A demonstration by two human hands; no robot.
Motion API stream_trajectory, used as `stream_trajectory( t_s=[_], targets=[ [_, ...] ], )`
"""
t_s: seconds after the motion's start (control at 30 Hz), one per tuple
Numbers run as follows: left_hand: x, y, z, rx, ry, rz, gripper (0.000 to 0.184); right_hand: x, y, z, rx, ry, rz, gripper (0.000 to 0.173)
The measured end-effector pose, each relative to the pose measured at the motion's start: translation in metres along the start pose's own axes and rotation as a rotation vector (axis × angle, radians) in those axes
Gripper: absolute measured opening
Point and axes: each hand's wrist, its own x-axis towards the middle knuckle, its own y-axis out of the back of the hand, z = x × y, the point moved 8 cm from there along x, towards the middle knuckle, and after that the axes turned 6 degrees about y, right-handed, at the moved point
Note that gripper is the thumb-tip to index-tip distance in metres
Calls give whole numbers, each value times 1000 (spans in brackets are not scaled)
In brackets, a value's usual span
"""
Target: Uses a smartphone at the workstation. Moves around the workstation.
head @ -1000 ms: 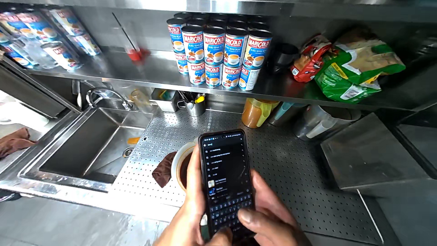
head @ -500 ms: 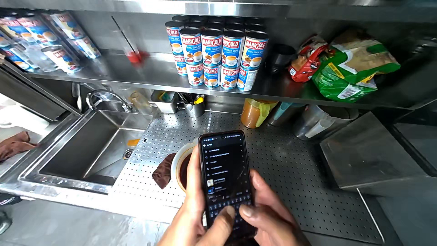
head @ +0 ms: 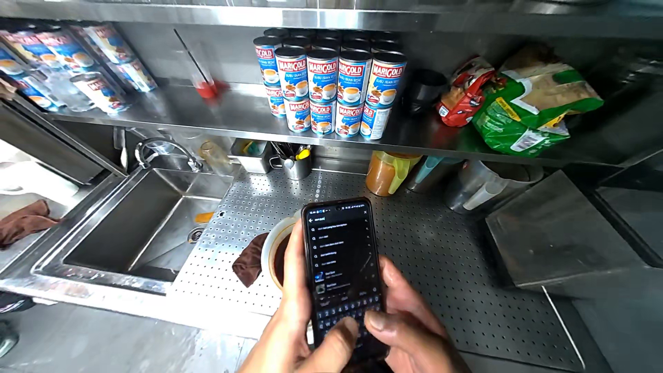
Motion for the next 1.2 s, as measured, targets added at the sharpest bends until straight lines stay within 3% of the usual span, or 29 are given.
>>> stream_trajectory(
  t_s=[0.53,0.87,1.2],
  targets=[
    [-3,3,-4,43,-11,8,114,1,-2,2,-31,34,-63,64],
    [-4,6,-7,-21,71,57,97,-1,-5,3,-76,52,-146,84],
    [-5,7,-6,-81,96,76,91,-1,-4,5,-90,39,-148,90]
  ],
)
